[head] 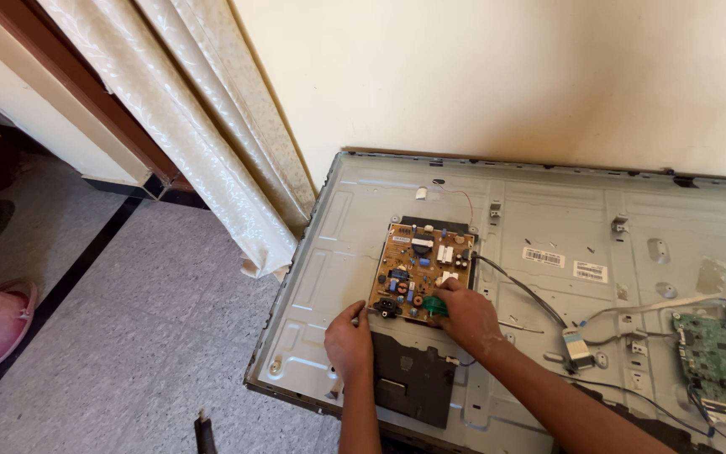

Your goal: The person uses a green-handled screwdriver to tighten screws on two circuit boards mounted inside the back panel of a flat-screen television. The person works on the main board first, then moves to the power supply board, securing multiple screws on each.

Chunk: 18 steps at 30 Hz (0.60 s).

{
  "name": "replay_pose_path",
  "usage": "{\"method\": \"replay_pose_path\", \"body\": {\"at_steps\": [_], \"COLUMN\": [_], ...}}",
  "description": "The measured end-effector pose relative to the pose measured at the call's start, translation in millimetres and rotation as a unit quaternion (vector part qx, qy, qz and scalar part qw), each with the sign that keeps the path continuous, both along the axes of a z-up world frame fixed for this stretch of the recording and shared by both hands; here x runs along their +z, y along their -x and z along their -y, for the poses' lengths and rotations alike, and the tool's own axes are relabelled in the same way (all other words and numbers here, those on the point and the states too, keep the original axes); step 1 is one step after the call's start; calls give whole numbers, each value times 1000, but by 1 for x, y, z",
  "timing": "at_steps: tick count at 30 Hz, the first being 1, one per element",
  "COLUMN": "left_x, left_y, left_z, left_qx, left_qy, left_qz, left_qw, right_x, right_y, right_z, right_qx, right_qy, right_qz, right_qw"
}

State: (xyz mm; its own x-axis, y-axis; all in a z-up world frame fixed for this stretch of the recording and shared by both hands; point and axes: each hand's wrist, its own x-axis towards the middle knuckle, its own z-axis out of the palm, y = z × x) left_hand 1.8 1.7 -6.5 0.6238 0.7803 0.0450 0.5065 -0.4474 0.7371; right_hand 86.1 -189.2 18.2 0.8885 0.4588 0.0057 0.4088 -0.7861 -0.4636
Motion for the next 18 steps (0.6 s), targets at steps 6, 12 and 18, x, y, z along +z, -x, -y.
{"method": "replay_pose_path", "body": {"at_steps": [6, 12, 18], "left_x": [-2, -3, -6], "left_y": [0, 0, -2], "left_z": [-2, -3, -4], "left_qx": [-8, -18, -21], "left_qy": [-8, 2, 5], "left_qz": [7, 0, 0], "left_qw": [1000, 1000, 1000], "right_x": [0, -3, -1], "right_y": [0, -1, -2], "right_z": [-3, 0, -3], "right_qx": [-11, 0, -14], "right_qy": [23, 9, 29], "right_qz": [-20, -3, -21], "right_qw": [999, 1000, 999]}}
